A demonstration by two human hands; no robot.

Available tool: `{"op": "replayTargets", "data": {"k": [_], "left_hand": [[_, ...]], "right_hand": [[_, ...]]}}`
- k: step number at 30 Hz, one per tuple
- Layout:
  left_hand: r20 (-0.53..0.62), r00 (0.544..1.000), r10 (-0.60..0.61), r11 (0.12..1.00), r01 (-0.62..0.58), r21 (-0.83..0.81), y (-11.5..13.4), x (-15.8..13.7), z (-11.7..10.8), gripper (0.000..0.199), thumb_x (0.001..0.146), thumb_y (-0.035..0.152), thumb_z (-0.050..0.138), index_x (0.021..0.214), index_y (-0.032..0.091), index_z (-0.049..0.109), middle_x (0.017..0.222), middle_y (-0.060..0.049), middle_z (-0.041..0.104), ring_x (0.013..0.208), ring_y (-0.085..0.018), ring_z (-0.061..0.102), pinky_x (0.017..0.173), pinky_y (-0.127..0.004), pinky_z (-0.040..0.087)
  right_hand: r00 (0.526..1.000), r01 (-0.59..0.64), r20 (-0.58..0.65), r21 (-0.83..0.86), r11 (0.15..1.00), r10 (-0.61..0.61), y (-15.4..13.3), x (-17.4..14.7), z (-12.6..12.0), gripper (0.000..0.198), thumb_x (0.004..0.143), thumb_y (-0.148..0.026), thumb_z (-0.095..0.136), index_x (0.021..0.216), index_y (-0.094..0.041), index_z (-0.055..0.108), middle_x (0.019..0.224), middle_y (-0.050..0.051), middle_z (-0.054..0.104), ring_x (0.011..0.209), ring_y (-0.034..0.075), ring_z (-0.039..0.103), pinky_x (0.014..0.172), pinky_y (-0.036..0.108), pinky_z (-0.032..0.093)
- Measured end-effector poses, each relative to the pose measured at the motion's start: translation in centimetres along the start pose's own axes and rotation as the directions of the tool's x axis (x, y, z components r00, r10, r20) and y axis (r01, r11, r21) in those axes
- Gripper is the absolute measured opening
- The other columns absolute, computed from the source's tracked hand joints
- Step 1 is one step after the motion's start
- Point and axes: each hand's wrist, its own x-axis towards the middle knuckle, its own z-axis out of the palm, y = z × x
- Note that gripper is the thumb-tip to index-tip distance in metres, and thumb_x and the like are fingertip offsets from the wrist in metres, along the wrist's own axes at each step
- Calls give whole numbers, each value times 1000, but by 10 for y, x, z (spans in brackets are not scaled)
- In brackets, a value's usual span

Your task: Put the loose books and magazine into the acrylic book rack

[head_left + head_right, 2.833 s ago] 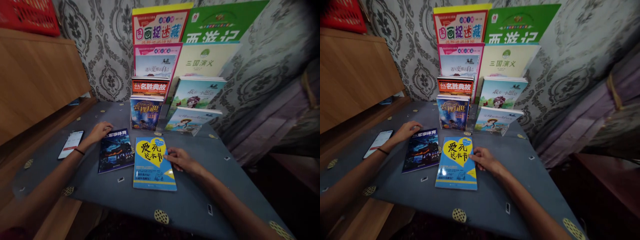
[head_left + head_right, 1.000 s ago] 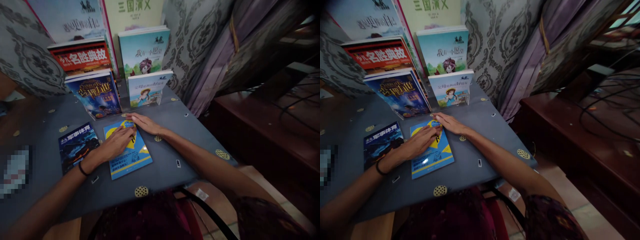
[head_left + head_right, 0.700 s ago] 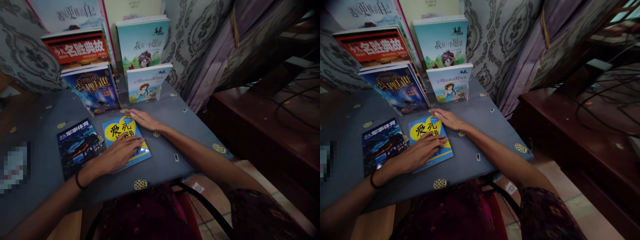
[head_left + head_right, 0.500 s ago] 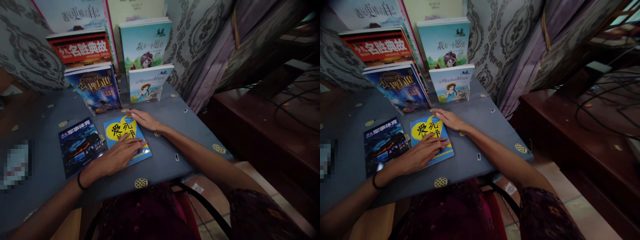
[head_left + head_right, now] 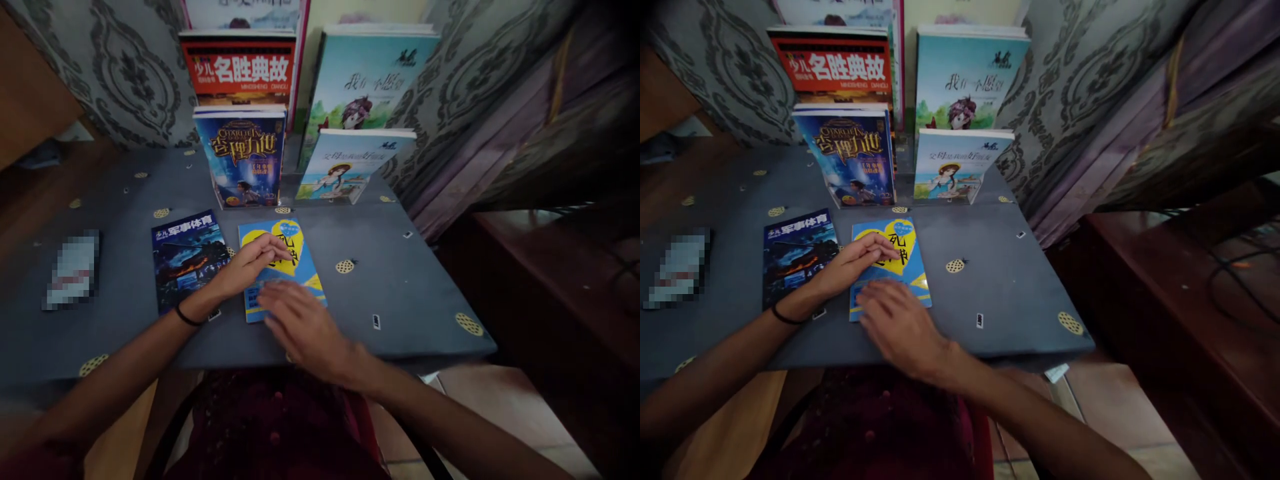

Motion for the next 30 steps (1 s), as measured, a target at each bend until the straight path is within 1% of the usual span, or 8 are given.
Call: {"op": "replayTargets", "data": {"k": [3,6,14,18,22,25,27,30], "left_hand": [[28,999,25,1000,-25,13,3,-1,2,26,98,39,48,109,16,55,107,-10,68,107,-21,65,98,-37,47],[38,998,42,996,-45,71,6,-3,3,24,98,34,46,110,16,56,110,-10,67,109,-21,64,98,-37,46],[70,995,70,981,-82,176,6,-6,5,22,98,27,42,113,18,55,115,-10,65,110,-21,63,99,-39,47],[53,996,71,948,-84,308,15,-9,9,22,98,29,41,111,20,57,116,-10,65,109,-21,63,97,-39,48],[-77,988,133,798,-60,599,21,-14,-4,23,98,29,39,112,20,55,115,-10,64,109,-24,61,96,-41,50],[-194,959,205,598,34,801,12,-18,-22,25,95,27,38,113,18,54,117,-14,63,123,-30,53,106,-51,43],[-228,956,185,505,106,856,1,-21,-30,27,93,26,40,114,15,53,119,-18,62,130,-34,48,110,-57,37],[-239,959,152,500,134,856,-15,-25,-32,32,93,28,41,120,13,51,125,-20,61,135,-36,44,110,-58,37]], "right_hand": [[986,67,154,-30,997,-62,-22,-14,19,40,99,-30,46,137,-17,52,143,15,56,140,25,43,115,47,39],[979,50,198,-28,998,-43,-22,-21,22,46,98,-29,50,141,-12,48,149,19,48,145,27,35,117,47,36],[990,-139,0,10,990,139,4,-66,-11,58,98,-18,46,153,-27,31,144,9,55,137,23,48,114,53,42],[983,-159,-90,35,987,162,12,-72,-22,51,97,-16,46,146,-30,43,134,7,64,123,24,61,110,55,47],[952,-234,-188,68,970,243,29,-45,-32,33,99,-23,43,125,-27,63,114,7,75,106,24,70,101,52,53],[941,-307,-141,36,951,309,48,-15,-33,34,97,-28,46,126,-20,61,129,14,67,119,28,63,101,51,52],[939,-338,-84,-27,941,335,58,1,-29,39,94,-27,49,130,-15,58,140,19,57,128,32,56,104,52,49],[928,-372,-58,-103,922,368,67,14,-17,41,92,-26,50,131,-16,57,145,20,51,133,34,51,106,54,46]]}}
